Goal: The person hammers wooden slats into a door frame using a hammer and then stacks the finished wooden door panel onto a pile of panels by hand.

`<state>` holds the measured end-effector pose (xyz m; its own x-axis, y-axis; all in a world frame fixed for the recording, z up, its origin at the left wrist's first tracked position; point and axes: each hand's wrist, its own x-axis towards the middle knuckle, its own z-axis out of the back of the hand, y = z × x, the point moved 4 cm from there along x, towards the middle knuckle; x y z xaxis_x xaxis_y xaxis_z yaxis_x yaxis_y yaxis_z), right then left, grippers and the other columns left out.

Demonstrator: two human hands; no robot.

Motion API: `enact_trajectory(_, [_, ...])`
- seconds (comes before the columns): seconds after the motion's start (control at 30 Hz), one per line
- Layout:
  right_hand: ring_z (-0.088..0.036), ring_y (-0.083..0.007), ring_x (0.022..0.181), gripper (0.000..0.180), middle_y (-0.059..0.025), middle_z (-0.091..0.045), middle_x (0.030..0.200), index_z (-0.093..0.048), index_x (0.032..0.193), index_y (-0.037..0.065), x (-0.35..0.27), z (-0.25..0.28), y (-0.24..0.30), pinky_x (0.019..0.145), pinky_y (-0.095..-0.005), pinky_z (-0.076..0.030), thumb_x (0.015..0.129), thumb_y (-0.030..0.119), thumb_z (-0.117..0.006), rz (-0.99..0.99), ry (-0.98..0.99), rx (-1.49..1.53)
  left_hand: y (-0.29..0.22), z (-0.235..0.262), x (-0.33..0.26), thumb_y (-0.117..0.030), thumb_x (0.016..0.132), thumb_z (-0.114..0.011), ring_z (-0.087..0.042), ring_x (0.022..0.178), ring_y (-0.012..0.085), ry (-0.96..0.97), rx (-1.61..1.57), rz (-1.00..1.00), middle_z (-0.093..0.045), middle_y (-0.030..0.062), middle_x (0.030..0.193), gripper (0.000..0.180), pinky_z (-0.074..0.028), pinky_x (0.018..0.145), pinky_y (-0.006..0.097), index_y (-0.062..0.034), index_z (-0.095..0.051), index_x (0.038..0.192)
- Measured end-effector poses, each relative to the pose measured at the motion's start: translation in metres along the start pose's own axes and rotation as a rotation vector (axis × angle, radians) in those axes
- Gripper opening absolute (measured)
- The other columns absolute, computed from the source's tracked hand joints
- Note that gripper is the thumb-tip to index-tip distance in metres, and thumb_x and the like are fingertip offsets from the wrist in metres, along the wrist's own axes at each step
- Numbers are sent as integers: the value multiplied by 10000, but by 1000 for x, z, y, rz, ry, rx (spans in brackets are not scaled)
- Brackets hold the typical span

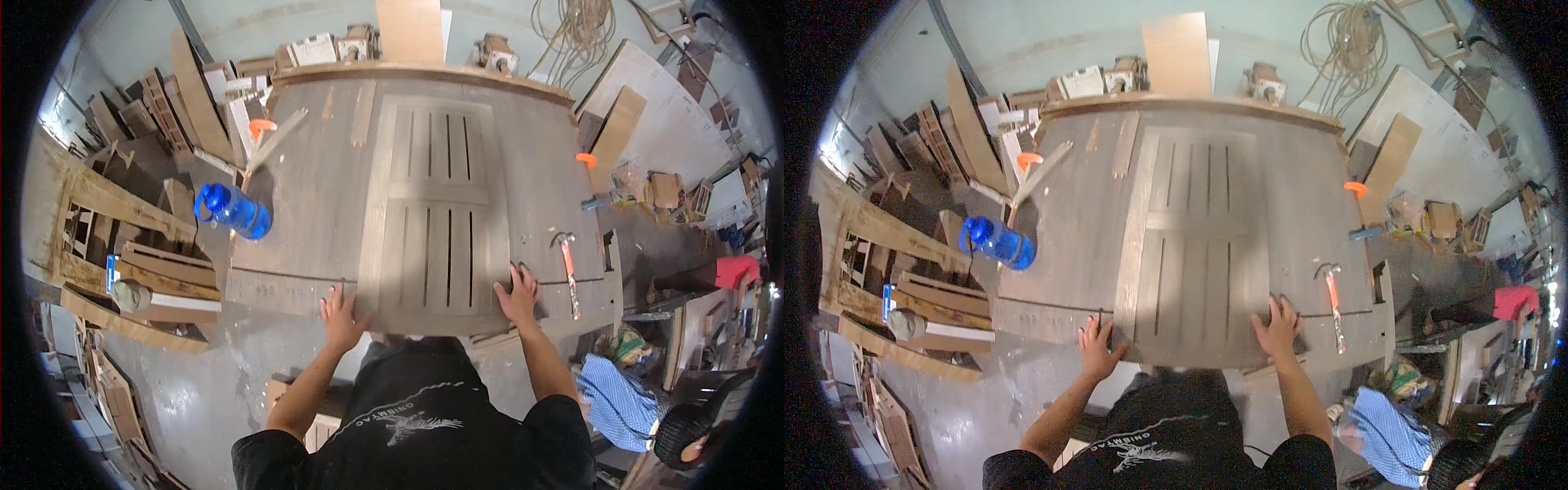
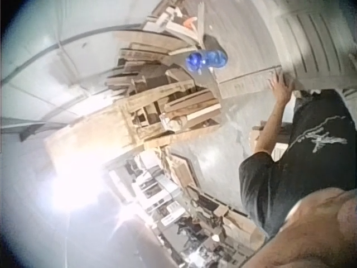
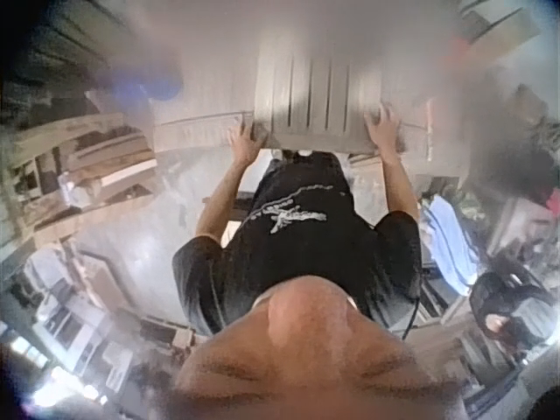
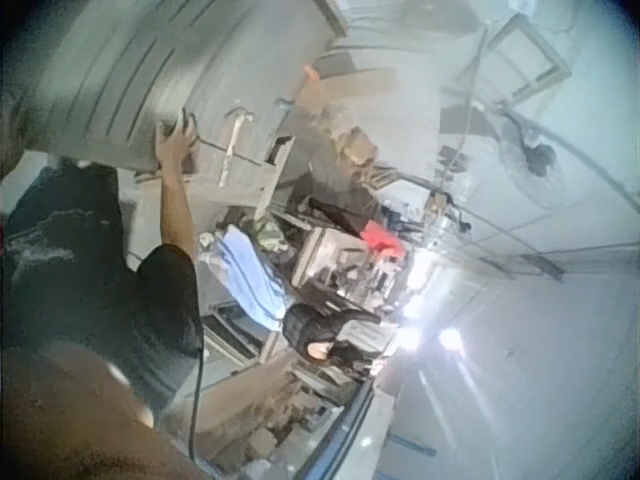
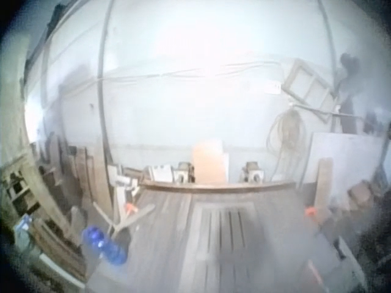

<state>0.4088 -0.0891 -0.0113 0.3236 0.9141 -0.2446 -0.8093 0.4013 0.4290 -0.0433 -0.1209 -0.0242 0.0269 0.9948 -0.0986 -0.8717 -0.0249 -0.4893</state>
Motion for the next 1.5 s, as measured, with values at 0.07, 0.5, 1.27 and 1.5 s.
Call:
enact_trajectory(0.07, [-221,-362,1456,681,-145,-286,1574,-510,1430,156,-36,-5,-13,1159,-613,-64,864,518,-624,123,-151,-214,3,2,-9,-340,802,-761,-227,1466,389,-92,-50,18,-319,182,1559,620,-137,1183,566,-145,-558,1354])
enact_trajectory(0.5, [-505,-317,1233,289,-112,-549,1366,-706,1197,168,-69,8,-39,1070,-434,-342,938,260,-613,198,-387,-91,-6,24,29,-107,749,-763,-627,951,308,-520,-75,-144,-679,76,1044,130,-492,808,431,-116,-722,873])
enact_trajectory(1.27, [-576,-230,1106,452,-117,-632,1217,-583,1268,-41,92,3,47,964,-349,-418,985,312,-574,-184,0,803,-66,63,106,-505,882,-604,-681,1005,315,-147,-730,690,-716,212,1009,570,-494,896,390,-1,-680,1137])
enact_trajectory(1.5, [-547,-147,1025,314,-24,-630,1094,-621,1164,1,95,14,128,941,-296,-406,989,256,-568,329,-27,1061,-49,128,16,-209,935,-576,-568,796,101,-578,-1018,629,-651,29,835,263,-468,754,263,19,-664,1033])
